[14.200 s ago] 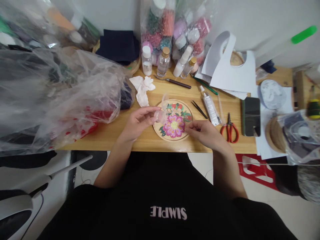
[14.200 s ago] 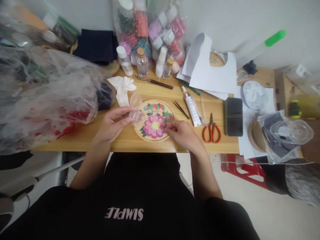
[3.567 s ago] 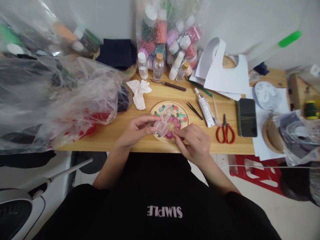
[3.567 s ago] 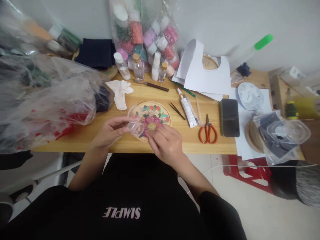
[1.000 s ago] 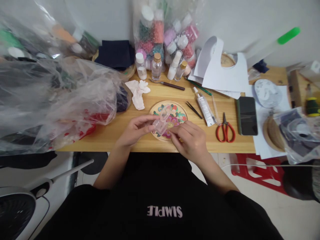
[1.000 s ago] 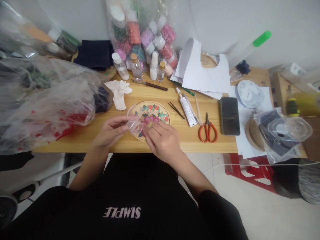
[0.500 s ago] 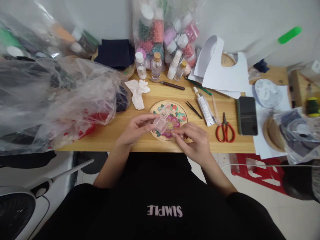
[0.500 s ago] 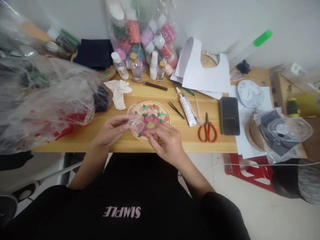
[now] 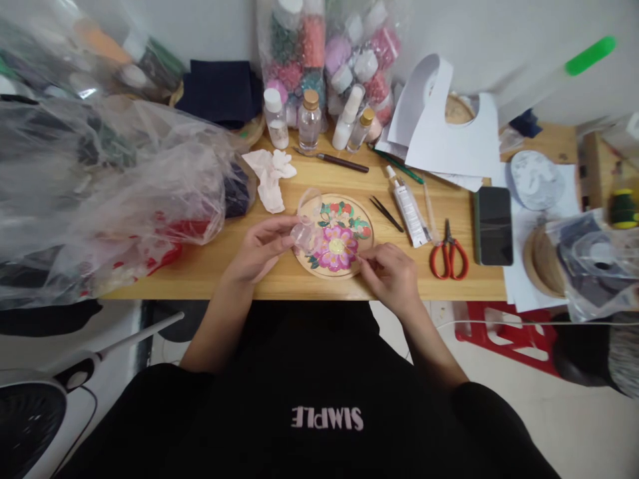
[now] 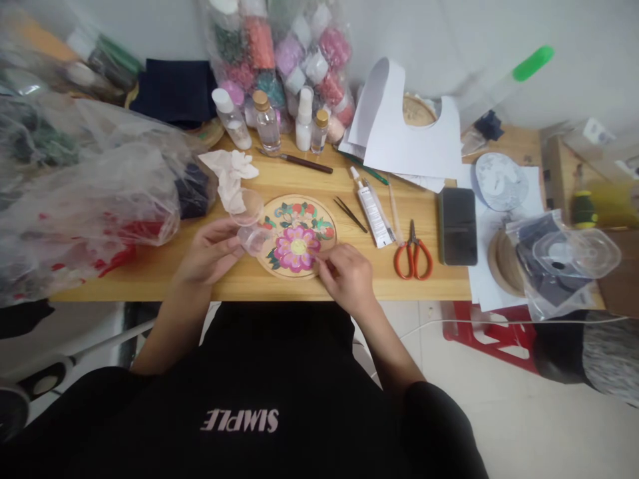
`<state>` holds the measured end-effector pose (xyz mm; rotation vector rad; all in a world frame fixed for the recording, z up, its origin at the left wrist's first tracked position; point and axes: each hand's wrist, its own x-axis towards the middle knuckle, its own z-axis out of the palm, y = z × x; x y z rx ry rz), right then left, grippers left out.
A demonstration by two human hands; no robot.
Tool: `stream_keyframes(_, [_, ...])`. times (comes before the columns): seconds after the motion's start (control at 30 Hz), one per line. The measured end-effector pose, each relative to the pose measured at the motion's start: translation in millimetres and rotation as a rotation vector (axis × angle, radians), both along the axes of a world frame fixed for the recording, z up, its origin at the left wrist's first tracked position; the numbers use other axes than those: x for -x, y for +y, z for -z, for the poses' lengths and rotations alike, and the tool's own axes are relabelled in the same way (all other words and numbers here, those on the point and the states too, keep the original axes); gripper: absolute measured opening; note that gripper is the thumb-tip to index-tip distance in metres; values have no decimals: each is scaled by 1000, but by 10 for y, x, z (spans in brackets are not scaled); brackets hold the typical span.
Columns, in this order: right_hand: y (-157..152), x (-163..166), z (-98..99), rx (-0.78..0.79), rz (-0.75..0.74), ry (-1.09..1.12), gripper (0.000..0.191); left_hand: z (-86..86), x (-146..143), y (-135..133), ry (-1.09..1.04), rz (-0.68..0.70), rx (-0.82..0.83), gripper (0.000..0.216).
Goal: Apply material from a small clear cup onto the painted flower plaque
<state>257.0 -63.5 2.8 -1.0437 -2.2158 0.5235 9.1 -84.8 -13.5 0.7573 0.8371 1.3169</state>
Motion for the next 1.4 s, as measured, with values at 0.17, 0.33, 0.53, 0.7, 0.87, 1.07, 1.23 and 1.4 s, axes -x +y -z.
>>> stream_keyframes(0.17, [19,5,36,-14,4,-30,12,-17,1,-13,13,-8,27,29])
stream_keyframes(0.33, [23,-6,35,-17,2,-56,12,-21,-2,-13,23,-14,37,30])
stream_keyframes(0.53, [21,-3,27,-5,-9,-50,12,-10,3,-13,37,-6,39,30])
stream_keyframes(0.7, [16,-14,-23,-12,6,-32,11,-22,0,-19,50,3,36,27])
stream_keyframes(0.87, [-6,26,-163,-30,9,30,10,-9,-9,-19,67,-4,36,29])
stream_keyframes(1.07, [-35,235,-330,-28,-85,140,13,25,-24,-20,97,-7,57,30])
stream_keyframes(1.23, [-15,336,-337,-47,-127,155,11,29,-18,-28,111,-13,48,29])
stream_keyframes(1.4, [7,368,-319,-58,-130,129,10,19,-15,-35,116,5,34,27])
